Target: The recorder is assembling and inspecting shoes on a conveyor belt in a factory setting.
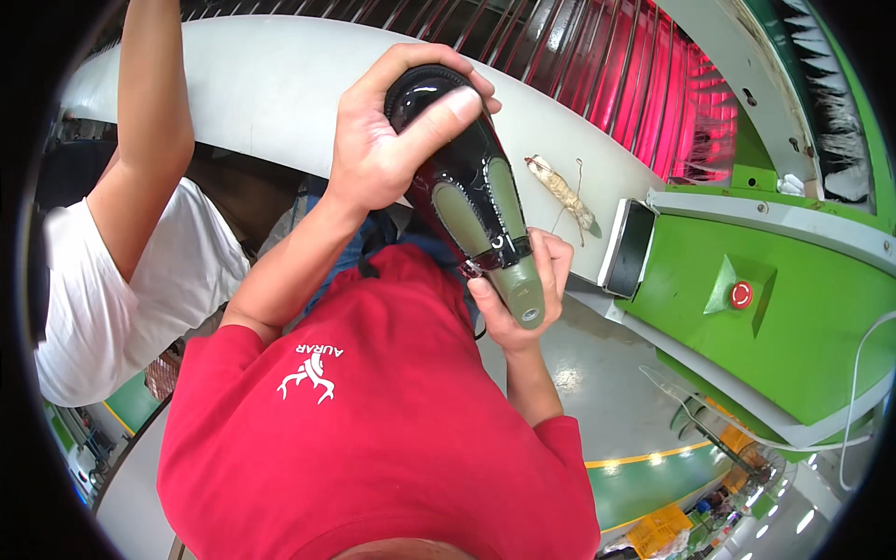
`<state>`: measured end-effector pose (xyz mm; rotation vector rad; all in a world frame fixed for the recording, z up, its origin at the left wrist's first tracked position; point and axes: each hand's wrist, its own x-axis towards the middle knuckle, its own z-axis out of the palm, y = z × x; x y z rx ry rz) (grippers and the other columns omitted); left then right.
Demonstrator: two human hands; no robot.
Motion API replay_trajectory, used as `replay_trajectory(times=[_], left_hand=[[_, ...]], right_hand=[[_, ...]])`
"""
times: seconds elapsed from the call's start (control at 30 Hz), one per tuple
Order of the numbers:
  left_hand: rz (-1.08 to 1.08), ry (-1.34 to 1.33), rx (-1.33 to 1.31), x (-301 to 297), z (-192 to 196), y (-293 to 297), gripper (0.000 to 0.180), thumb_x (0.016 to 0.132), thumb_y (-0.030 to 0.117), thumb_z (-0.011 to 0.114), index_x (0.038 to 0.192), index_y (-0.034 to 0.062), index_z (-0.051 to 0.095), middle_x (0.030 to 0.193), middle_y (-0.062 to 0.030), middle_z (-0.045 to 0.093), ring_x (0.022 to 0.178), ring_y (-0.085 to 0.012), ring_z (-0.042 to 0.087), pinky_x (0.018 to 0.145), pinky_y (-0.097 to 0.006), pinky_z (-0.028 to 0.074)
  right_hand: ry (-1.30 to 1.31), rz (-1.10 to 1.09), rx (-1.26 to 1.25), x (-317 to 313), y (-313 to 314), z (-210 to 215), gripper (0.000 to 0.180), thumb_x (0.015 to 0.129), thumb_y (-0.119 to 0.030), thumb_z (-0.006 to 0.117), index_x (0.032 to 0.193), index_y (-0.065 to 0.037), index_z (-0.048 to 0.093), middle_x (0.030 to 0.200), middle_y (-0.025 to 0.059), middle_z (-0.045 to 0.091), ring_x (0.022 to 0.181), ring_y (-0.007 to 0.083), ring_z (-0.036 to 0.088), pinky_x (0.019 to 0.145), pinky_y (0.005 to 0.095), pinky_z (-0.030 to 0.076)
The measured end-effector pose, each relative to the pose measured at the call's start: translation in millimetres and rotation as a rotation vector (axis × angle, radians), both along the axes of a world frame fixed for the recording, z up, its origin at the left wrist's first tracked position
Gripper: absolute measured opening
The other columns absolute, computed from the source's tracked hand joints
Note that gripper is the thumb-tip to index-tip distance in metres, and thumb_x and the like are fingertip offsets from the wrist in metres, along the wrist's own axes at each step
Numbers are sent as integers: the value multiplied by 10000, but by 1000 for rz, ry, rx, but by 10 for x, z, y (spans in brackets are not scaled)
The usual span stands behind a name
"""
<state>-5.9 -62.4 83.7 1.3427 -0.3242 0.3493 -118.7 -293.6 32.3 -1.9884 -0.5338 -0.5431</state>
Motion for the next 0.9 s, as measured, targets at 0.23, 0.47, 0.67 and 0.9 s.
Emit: replay_trajectory(times=[0.23,0.47,0.67,0.9], left_hand=[[-95,310,-474,59,-261,109,689,1184,506,243,1485,-39,537,1147,-168,726,1046,-237,729,952,-380,612],[45,149,-213,214,-400,368,397,1183,333,418,1210,-2,629,1077,-149,724,992,-218,723,927,-360,596],[115,224,-154,58,-639,283,385,1193,291,379,1254,1,624,1212,-140,699,1136,-189,663,1048,-345,510],[-16,-183,393,-81,189,342,820,805,310,944,1479,37,565,1397,-169,650,1331,-353,619,1144,-458,487]], right_hand=[[621,67,841,117,194,105,562,1057,-117,608,1568,70,469,1488,164,608,1334,265,615,1153,414,481],[625,2,650,201,217,113,499,1065,-140,647,1522,16,519,1346,123,670,1160,226,694,1010,401,580],[634,71,178,727,82,1030,471,975,-179,795,1360,69,685,1194,96,762,1085,162,686,1010,325,530],[75,270,-588,1325,145,1837,558,789,-355,919,1261,-95,770,944,124,743,888,310,704,793,411,560]])
